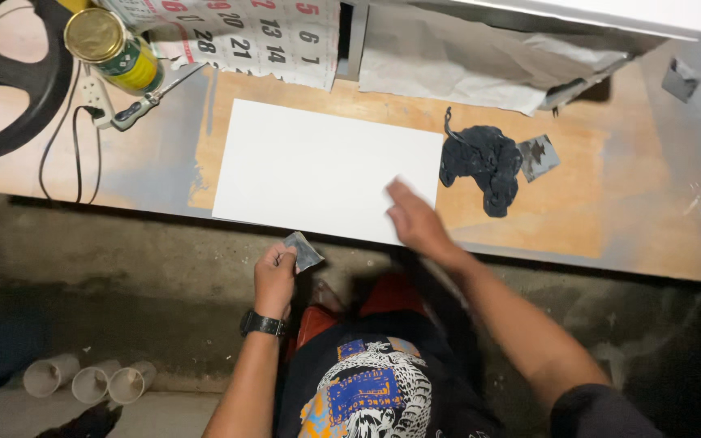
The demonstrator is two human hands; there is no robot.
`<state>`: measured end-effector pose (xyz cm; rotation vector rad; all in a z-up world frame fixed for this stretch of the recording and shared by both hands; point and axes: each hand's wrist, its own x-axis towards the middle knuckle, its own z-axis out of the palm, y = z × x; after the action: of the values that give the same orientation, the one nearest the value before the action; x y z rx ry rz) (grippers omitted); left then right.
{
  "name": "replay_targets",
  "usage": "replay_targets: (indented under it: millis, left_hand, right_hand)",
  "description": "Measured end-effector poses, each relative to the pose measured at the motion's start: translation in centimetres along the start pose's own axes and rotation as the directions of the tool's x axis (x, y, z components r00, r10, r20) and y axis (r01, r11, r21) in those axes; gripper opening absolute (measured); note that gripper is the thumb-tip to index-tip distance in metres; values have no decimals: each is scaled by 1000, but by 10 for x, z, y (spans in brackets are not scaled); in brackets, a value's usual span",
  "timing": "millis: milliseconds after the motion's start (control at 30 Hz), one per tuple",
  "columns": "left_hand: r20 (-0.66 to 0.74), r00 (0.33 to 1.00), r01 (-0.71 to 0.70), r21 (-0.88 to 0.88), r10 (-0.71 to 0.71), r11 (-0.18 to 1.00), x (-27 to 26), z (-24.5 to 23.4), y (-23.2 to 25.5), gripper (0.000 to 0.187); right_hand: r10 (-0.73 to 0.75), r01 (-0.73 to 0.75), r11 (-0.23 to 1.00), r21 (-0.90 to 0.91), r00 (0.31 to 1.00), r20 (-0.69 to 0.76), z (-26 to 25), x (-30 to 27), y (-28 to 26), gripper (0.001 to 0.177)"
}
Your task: The person sands a white rectangular board on a workbench using a sanding block, then wipes the surface with their hand. They continue sanding the board and later sand a long white rod held in their left hand.
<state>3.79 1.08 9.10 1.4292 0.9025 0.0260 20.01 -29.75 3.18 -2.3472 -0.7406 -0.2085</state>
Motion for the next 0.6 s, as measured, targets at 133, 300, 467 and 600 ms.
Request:
replay_targets:
  millis: [133,300,467,600]
  left_hand:
    - [-70,997,11,-16,-12,1000,-7,15,2,12]
    - [-179,983,34,-10,-35,999,-13,41,-16,11]
    - [-302,951,49,-36,-57,998,-46,81,14,12]
    - [-409,910,46,-80,-75,996,-45,87,-15,13]
  right_hand:
    - [192,-156,973,-173,956,223,-60,63,40,64]
    - [247,-95,936,-340,865,437,-54,105,78,78]
    - [122,89,893,-441,896,428,-18,87,35,84]
    - [96,-175,984,16,613,784,-38,66,-74,92]
